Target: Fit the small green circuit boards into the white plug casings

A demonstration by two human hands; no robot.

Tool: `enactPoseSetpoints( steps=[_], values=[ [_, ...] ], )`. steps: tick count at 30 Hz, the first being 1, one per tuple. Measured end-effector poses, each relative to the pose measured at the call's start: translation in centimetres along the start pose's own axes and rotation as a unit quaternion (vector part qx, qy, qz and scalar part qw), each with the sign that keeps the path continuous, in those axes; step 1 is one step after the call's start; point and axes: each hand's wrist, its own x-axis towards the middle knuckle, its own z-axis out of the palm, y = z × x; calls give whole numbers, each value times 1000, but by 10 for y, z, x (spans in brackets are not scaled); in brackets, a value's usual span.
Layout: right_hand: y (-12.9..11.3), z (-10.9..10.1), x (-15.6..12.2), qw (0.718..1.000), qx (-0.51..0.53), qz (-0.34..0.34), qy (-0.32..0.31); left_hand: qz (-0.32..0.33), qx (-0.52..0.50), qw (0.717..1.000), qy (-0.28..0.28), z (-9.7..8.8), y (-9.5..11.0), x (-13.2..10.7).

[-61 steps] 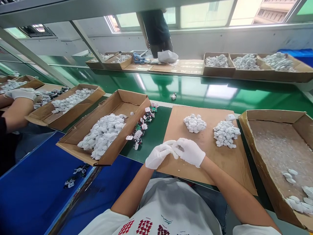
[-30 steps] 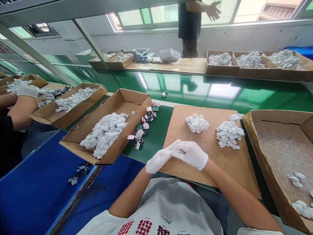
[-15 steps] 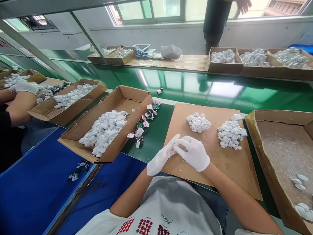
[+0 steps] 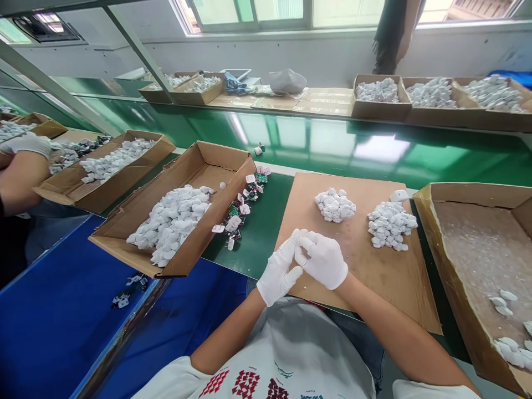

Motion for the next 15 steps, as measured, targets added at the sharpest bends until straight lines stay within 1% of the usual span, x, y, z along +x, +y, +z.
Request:
enactPoseSetpoints(
  steps=[3,6,8,10,13,14,15],
  values=[
    [-2,-2,0,997,67,20,-27,-28,-69,997,24,1,4,0],
    [-1,-4,3,978,178,59,-91,-36,-137,989,40,1,5,0],
    [-2,-3,4,970,200,46,-128,-51,-189,980,41,1,2,-1],
    [-4,-1,4,980,143,-5,-139,-93,-275,956,33,0,-2,-2],
    [-11,6,-1,989,3,-92,-117,-144,-426,893,13,-4,-10,-2],
    [-13,8,-3,988,-20,-109,-105,-150,-461,875,6,-6,-12,-3],
    [-15,10,-4,988,-17,-121,-97,-153,-484,862,1,-8,-13,-3]
  ],
)
